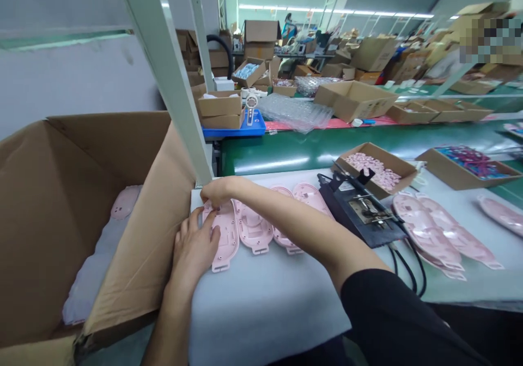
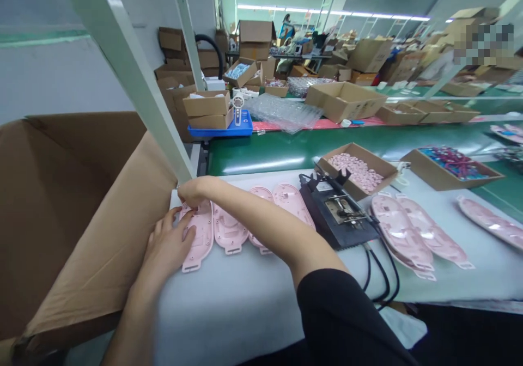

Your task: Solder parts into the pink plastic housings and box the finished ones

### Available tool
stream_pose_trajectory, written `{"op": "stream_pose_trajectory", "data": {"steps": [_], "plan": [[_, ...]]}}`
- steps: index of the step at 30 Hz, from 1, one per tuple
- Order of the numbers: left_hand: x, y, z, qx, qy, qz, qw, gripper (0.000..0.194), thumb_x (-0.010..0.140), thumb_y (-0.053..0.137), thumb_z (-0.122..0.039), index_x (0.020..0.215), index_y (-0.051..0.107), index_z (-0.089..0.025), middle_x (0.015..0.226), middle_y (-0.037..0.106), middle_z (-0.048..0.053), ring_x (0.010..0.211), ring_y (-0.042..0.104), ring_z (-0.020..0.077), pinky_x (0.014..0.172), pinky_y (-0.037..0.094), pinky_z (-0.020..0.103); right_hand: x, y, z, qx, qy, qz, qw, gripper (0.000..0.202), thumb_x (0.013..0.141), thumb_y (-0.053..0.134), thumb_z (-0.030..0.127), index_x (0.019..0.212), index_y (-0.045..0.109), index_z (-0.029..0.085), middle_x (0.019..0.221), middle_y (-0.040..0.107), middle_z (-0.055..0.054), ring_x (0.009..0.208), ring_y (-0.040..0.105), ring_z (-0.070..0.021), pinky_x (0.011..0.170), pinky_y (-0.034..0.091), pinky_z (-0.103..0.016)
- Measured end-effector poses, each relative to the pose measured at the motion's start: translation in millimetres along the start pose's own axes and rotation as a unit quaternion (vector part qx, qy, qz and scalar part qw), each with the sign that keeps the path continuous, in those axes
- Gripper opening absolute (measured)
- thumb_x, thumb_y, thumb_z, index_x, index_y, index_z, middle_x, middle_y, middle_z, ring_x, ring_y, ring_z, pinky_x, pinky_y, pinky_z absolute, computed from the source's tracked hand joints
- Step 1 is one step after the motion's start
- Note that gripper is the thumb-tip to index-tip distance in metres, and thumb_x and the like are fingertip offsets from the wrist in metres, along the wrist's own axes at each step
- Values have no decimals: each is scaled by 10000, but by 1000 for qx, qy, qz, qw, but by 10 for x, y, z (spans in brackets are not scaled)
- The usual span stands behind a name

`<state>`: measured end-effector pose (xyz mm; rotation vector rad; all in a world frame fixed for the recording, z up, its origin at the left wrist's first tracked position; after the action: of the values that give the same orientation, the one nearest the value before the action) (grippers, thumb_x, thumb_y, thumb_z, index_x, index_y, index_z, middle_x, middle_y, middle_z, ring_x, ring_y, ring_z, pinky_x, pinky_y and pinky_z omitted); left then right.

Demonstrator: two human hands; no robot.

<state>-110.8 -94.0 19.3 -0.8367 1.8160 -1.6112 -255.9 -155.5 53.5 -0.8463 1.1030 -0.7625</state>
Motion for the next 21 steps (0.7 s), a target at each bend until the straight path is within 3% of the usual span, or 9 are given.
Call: {"op": "stream_pose_trajectory", "data": {"steps": [4, 7, 10, 12, 14, 16, 19, 21], "plan": [[-4, -49, -30, 14, -7, 13, 1000, 501, 1017, 340, -370, 1496, 485, -345, 1555, 356, 57, 1314, 428, 322, 1058, 428, 513, 11, 2, 1, -9, -24, 3, 1000, 383, 812, 695, 197, 1195, 698, 210, 1157, 705, -35, 989, 661, -173, 732, 496, -236], [-19, -75, -15, 29, -13, 14, 999, 509, 1010, 342, -335, 1494, 500, -317, 1558, 366, 83, 1294, 463, 341, 1037, 441, 521, -63, -52, 102, -26, -24, -1, 999, 237, 811, 690, 213, 1046, 723, 224, 1108, 722, -6, 958, 677, -155, 698, 509, -214], [65, -28, 60, 61, -14, 30, 998, 523, 1017, 301, -306, 1505, 488, -321, 1565, 356, 92, 1309, 474, 341, 1053, 423, 523, -186, -178, 209, -50, -9, -41, 998, 108, 818, 694, 244, 921, 721, 257, 1089, 726, 45, 971, 685, -139, 718, 521, -189], [154, 10, 97, 79, -7, 45, 996, 544, 1029, 240, -316, 1535, 439, -329, 1585, 320, 93, 1357, 443, 337, 1063, 417, 511, -365, -273, 219, -66, 24, -102, 992, 209, 809, 715, 283, 1019, 717, 283, 1226, 690, 24, 1080, 669, -188, 765, 540, -233], [204, 15, 109, 81, 0, 46, 996, 564, 1032, 198, -315, 1551, 417, -302, 1592, 302, 110, 1383, 428, 331, 1081, 408, 495, -699, -319, 202, -73, 45, -171, 982, 322, 823, 715, 335, 1143, 687, 320, 1373, 613, 6, 1201, 618, -230, 837, 541, -284], [190, -9, 113, 70, 3, 44, 997, 573, 1029, 186, -305, 1554, 413, -287, 1589, 308, 121, 1392, 427, 324, 1100, 397, 485, -1213, -289, 151, -63, 55, -236, 968, 313, 885, 655, 398, 1194, 659, 347, 1386, 603, 18, 1229, 599, -218, 875, 521, -283], [104, -64, 136, 50, 5, 49, 998, 575, 1020, 197, -284, 1550, 418, -308, 1593, 317, 103, 1398, 424, 316, 1099, 399, 491, -2276, -121, -88, -30, 134, -350, 927, 305, 1001, 463, 438, 1171, 667, 290, 1172, 703, -35, 1099, 657, -217, 833, 506, -302], [47, -85, 147, 39, 0, 59, 998, 571, 1011, 230, -266, 1548, 417, -325, 1603, 317, 81, 1408, 414, 304, 1094, 404, 485, -3033, 103, -355, -4, 212, -406, 889, 304, 987, 478, 431, 1115, 688, 253, 1017, 726, -77, 970, 685, -244, 811, 504, -329]]}}
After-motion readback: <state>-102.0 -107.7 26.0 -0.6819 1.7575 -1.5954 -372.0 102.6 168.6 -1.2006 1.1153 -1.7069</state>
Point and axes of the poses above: each hand's wrist, its own x-axis towards the middle knuckle, its own y-axis out of the palm, z = x × y, the point moved 4 cm from there along x, towards the middle knuckle
